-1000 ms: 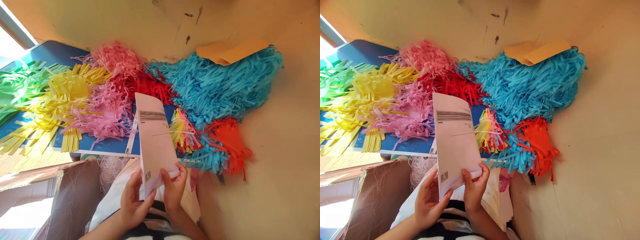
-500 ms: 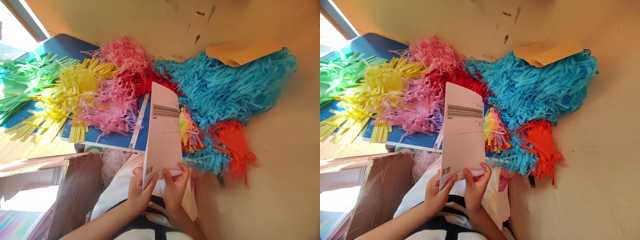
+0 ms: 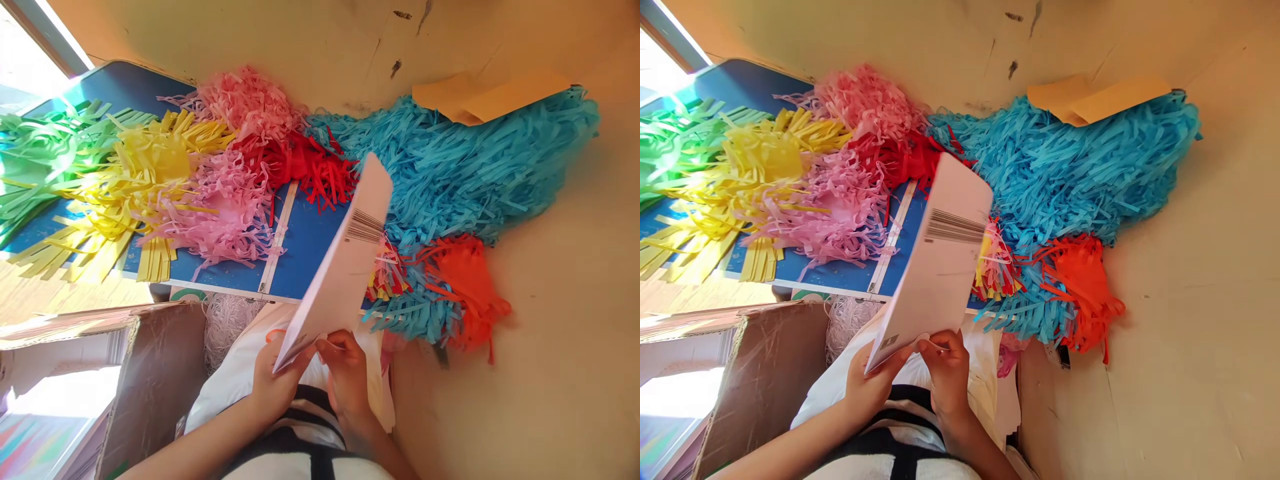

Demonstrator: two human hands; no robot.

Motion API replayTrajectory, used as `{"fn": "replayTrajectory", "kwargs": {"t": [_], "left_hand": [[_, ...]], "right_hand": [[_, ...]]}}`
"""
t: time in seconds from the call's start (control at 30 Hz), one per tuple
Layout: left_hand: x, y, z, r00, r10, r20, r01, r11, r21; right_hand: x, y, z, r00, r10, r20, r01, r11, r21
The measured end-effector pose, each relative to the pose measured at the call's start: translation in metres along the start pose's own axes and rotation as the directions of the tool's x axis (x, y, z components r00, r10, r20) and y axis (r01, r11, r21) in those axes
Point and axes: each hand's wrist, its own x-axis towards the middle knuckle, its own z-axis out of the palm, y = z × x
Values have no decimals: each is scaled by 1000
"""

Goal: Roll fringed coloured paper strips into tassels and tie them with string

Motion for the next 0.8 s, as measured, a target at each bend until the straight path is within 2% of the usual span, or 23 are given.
{"fn": "replayTrajectory", "kwargs": {"t": [0.2, 0.37, 0.53, 0.8], "left_hand": [[4, 2, -4, 994, 105, -5, -104, 993, 46], [4, 3, -6, 1000, 15, 4, -16, 999, 35], [-1, -7, -5, 999, -54, 7, 54, 998, 18], [5, 2, -8, 999, -7, 43, 4, 998, 61]], "right_hand": [[1, -12, 4, 991, 114, 63, -117, 992, 39], [4, -17, 4, 978, 187, 92, -192, 981, 43], [6, -19, 2, 978, 183, 104, -185, 983, 11], [7, -22, -1, 973, 173, 151, -165, 984, -68]]}}
